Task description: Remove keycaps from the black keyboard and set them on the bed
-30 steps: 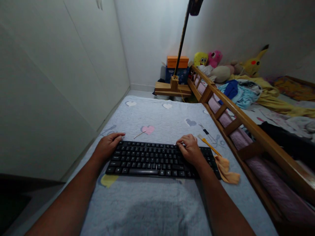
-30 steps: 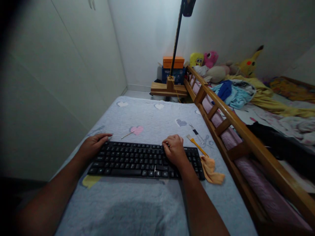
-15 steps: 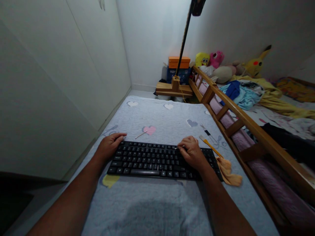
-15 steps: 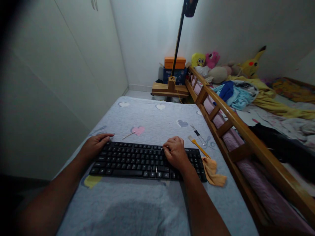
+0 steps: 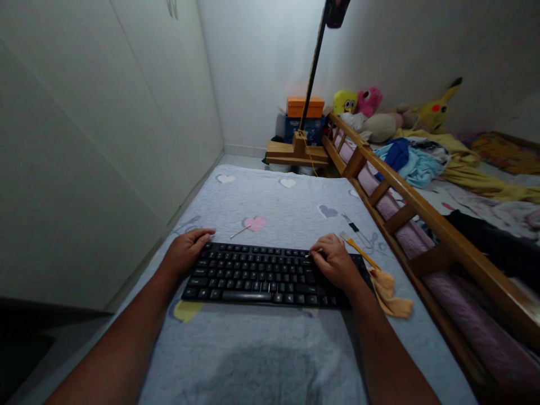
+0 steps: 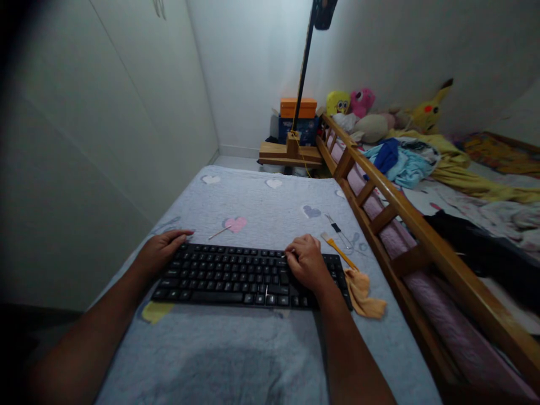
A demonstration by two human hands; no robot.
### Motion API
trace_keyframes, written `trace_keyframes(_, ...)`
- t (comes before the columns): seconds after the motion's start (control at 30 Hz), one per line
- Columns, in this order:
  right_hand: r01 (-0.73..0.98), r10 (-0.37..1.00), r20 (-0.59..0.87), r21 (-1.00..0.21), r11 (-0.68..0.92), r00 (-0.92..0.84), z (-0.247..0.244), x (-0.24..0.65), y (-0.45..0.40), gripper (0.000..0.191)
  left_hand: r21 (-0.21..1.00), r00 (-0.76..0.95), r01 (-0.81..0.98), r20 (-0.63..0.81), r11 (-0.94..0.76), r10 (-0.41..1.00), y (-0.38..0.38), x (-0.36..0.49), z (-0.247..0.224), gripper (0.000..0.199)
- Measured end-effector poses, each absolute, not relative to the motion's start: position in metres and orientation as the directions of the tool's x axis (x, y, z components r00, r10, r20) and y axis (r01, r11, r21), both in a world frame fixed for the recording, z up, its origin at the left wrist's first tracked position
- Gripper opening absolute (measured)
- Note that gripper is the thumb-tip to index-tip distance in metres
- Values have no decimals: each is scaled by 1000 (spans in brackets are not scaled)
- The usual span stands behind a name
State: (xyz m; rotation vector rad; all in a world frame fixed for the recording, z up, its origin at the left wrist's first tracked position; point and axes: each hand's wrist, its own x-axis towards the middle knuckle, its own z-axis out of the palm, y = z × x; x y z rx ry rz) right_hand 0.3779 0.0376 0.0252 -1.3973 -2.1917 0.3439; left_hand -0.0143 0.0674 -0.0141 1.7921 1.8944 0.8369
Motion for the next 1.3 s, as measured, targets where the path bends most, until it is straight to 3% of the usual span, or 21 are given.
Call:
trace_keyframes(0.9, 774, 882, 353, -444, 452, -313, 20, 357, 34, 13, 663, -101, 748, 102, 8, 990, 66, -13, -11, 46)
trace_keyframes(1.3, 779, 921, 309, -505, 372, -239, 20, 355, 39, 16, 668, -100, 744, 104, 5, 990, 66, -12, -9, 44)
